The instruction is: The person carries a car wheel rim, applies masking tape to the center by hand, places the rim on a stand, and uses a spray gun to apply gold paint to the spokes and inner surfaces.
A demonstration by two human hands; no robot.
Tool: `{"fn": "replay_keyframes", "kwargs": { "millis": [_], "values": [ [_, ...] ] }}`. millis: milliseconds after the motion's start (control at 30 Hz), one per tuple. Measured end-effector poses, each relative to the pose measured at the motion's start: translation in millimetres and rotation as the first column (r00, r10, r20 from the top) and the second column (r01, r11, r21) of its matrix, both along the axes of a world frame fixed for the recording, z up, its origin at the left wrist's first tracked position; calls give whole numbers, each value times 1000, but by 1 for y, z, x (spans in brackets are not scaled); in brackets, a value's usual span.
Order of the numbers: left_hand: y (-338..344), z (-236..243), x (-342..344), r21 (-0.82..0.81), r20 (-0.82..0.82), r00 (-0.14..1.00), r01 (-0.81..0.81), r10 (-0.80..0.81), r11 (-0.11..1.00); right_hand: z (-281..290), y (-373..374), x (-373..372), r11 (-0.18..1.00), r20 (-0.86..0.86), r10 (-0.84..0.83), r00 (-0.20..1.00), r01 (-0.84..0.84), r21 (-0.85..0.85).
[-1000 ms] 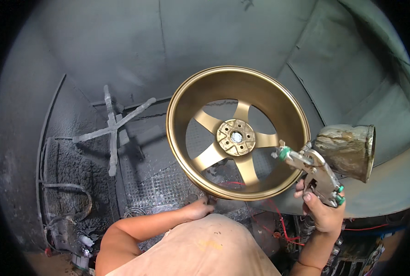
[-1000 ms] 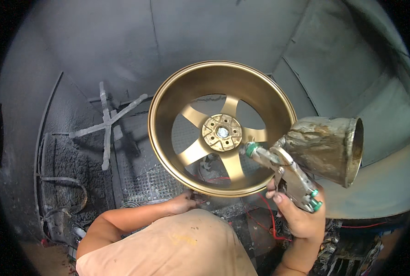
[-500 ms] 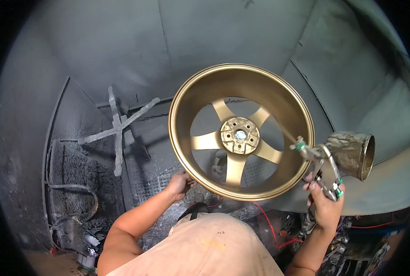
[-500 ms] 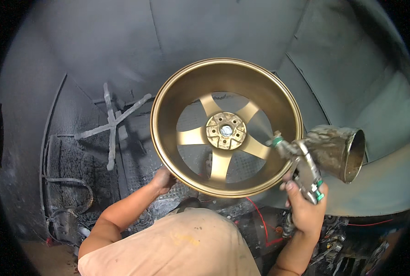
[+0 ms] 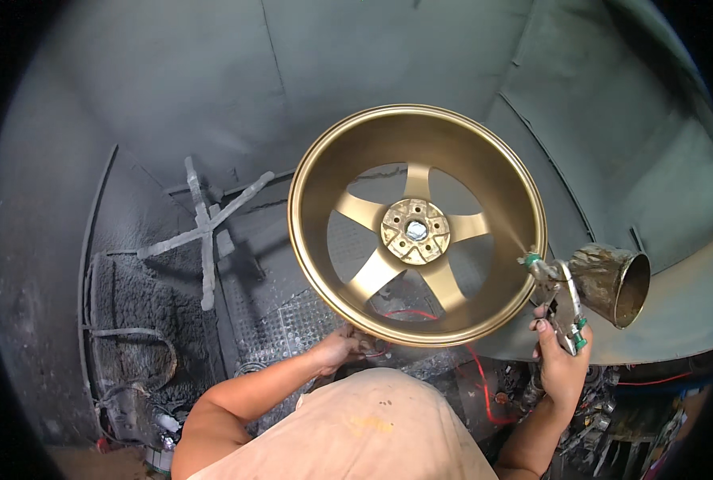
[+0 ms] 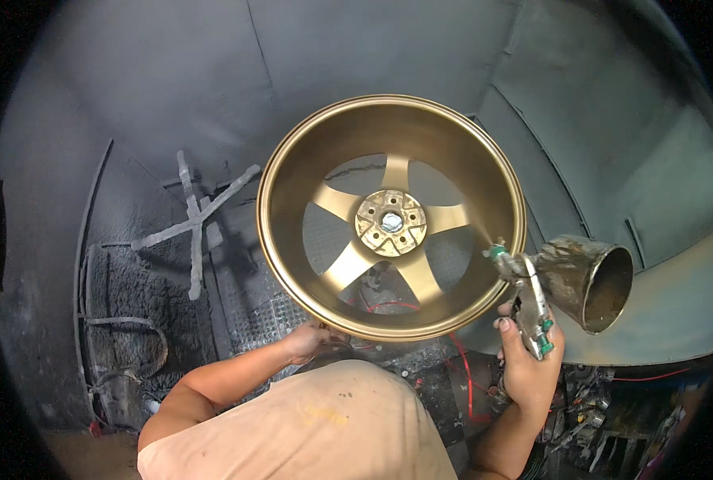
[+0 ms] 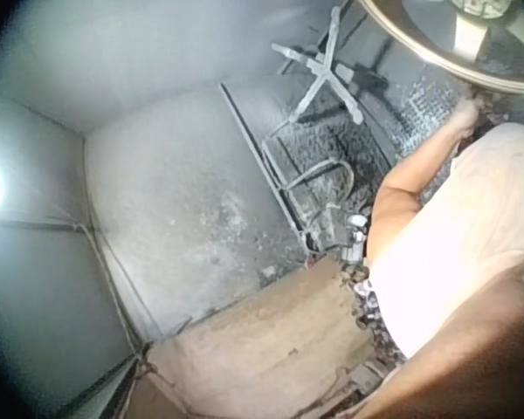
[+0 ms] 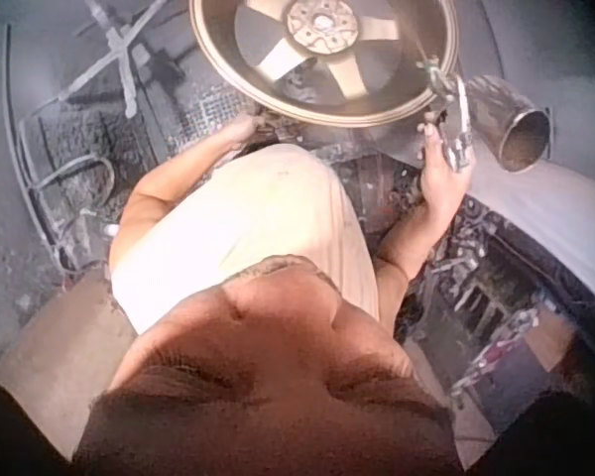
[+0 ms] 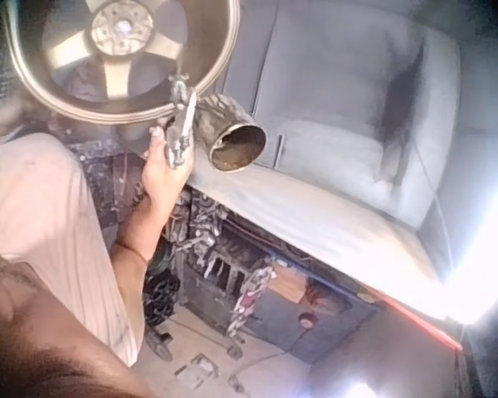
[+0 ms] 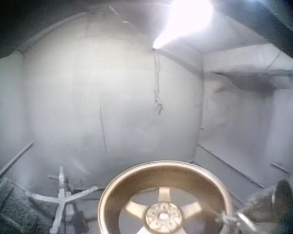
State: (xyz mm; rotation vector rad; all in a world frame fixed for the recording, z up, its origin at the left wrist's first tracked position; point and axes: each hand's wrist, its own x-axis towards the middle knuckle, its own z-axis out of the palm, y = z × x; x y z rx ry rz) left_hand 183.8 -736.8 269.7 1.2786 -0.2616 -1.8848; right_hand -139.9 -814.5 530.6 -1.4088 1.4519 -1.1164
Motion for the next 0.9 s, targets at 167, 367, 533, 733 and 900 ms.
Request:
{"fn": "replay_keyframes", "kwargs": {
  "millis": [167, 367, 533, 733, 900],
  "values": [
    [-10, -18, 26, 30, 30, 999, -40, 39, 999, -8, 0, 1, 1000, 43, -11, 999, 10, 22],
    [-40, -19, 50, -119, -18, 928, -371, 372, 921, 14, 17, 9, 960, 281, 217, 935, -257, 113],
    [-16, -5, 12, -93, -36, 964, -264, 262, 960, 18, 25, 13, 993, 248, 108, 963, -118, 25],
    [2, 13, -5, 34, -9, 988, 152, -152, 988, 9, 16, -5, 992, 142, -9, 990, 27, -125],
    [-2, 10, 7, -19, -16, 983, -183, 183, 983, -4, 26, -12, 994, 132, -79, 988, 88, -61]
  ]
}}
